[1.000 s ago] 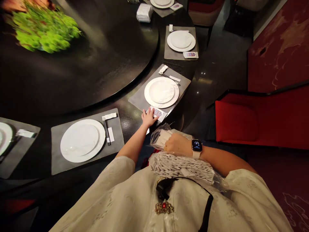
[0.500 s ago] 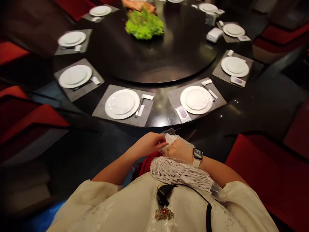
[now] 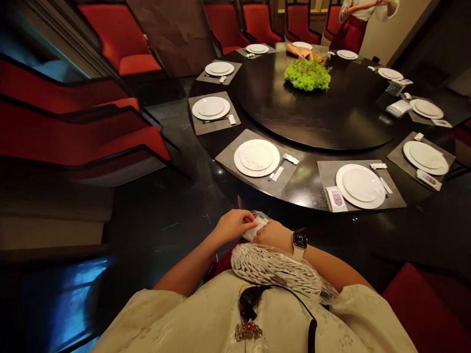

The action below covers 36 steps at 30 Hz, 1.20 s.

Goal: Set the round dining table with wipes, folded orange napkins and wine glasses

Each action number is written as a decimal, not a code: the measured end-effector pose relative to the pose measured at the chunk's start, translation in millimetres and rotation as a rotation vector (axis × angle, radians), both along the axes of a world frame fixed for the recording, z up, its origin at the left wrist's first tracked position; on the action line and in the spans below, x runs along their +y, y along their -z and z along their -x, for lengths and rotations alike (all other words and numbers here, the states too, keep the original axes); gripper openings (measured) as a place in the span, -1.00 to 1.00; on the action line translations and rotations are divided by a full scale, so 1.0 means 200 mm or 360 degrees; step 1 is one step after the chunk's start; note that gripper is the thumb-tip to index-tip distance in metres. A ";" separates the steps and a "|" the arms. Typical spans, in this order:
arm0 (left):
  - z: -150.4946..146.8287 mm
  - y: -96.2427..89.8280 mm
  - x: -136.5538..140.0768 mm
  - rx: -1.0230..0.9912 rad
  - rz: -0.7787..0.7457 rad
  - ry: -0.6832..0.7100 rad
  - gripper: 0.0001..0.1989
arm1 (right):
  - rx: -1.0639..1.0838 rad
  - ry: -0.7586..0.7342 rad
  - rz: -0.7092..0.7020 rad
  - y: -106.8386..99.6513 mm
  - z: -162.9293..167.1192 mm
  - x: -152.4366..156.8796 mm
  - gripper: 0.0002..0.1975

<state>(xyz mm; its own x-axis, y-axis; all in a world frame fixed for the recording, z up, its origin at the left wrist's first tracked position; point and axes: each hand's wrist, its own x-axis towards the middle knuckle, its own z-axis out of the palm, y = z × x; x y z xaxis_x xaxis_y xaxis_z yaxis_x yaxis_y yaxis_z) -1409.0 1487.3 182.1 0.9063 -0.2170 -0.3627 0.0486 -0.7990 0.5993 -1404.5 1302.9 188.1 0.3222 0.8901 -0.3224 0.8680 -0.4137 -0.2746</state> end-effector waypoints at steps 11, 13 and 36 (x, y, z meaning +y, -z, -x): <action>-0.13 -0.22 1.05 -0.0120 0.1085 -0.0611 -0.68 | 0.0088 -0.0177 -0.0260 0.01 -0.19 0.82 -0.73; -0.29 -0.22 1.21 -0.0225 0.1111 -0.0707 -0.66 | 0.0055 -0.0210 -0.0245 0.03 -0.26 0.90 -0.71; -1.62 0.96 1.18 -0.0495 -0.0472 0.0740 -0.74 | 0.0138 0.0476 -0.0021 0.07 -1.01 1.29 -0.76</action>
